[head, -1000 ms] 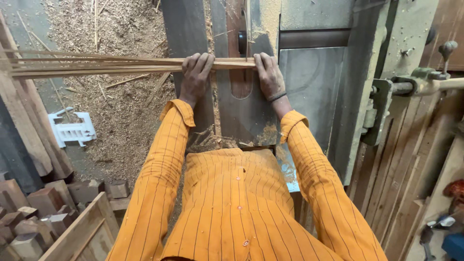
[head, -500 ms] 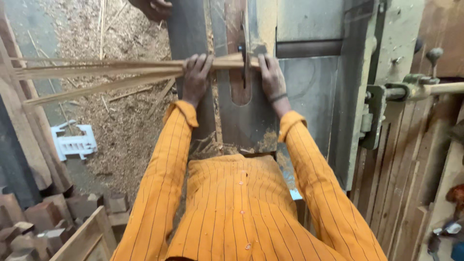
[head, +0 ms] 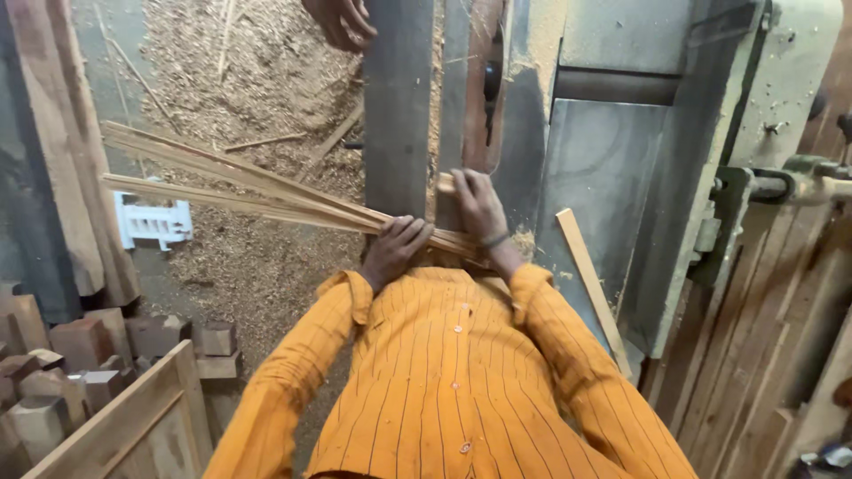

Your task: The person feeds thin wooden strips through a table saw, cutting them into short segments. The person repeatedly positions each strip, pushes it through the blade, and collects the cut pieces. A second person is present nearby but does not assist with the cutting.

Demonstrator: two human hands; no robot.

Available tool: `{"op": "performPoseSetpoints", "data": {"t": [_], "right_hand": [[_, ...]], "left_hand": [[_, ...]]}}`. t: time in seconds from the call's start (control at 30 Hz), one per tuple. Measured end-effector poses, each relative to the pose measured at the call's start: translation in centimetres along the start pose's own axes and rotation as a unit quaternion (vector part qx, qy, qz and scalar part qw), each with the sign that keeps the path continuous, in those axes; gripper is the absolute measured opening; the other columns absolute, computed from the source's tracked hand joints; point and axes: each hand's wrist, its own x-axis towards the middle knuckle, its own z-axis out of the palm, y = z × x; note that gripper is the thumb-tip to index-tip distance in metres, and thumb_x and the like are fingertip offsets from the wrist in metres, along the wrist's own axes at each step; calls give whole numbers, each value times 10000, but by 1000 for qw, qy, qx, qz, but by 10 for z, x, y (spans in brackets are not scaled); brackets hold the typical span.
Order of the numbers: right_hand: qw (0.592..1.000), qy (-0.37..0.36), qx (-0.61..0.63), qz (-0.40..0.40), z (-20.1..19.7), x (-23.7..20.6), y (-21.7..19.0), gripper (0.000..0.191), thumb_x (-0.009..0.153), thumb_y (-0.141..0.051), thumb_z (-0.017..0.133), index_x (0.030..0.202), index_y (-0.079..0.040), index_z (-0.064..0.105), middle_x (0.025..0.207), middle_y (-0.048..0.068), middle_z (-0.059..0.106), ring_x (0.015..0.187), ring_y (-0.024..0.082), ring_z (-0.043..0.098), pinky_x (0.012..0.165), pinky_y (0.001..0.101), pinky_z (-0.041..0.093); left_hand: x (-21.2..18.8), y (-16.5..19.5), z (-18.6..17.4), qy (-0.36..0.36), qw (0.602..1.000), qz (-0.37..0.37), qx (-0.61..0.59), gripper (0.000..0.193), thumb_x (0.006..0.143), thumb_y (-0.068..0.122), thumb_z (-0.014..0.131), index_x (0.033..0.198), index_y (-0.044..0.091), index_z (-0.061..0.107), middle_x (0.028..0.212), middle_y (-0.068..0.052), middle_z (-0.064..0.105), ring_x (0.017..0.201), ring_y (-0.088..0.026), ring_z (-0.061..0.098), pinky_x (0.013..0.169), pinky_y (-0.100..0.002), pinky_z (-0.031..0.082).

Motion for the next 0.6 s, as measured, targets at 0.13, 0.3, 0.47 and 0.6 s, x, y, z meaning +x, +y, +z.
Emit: {"op": "performPoseSetpoints", "data": {"t": [0.13,0.3,0.47,0.6], "right_hand": [[1000,16,1,-10,37,70,-16,560,893,-8,646,1436,27,513,1294,186,559,1165,350,584,1025,412,521],[997,71,27,34,33,100,-20,622,901,-119,700,1457,58,482,1326,222,551,1185,393,567,1013,438,503],[988,8,26,151,-28,10,3,385,1029,-190,691,1396,-96,625,1265,128,636,1181,332,608,1009,417,528],[986,-43,54,150,-66,-51,8,439,979,-202,689,1384,-57,598,1264,143,628,1138,345,604,968,424,529]], "left_hand": [[-3,-1,6,-8,1000,-8,-9,469,946,182,519,1386,49,611,1359,-86,578,1325,-276,508,1152,-430,359],[2,-2,-1,-15,1000,-8,-8,471,946,198,564,1390,48,602,1364,-84,568,1325,-270,492,1157,-432,352],[30,0,-3,18,998,8,-54,595,804,264,652,1341,16,580,1324,-137,550,1271,-337,469,1094,-481,331],[67,-7,1,-10,997,39,-60,599,798,165,633,1370,-2,568,1338,-126,557,1318,-316,483,1129,-459,340]]}}
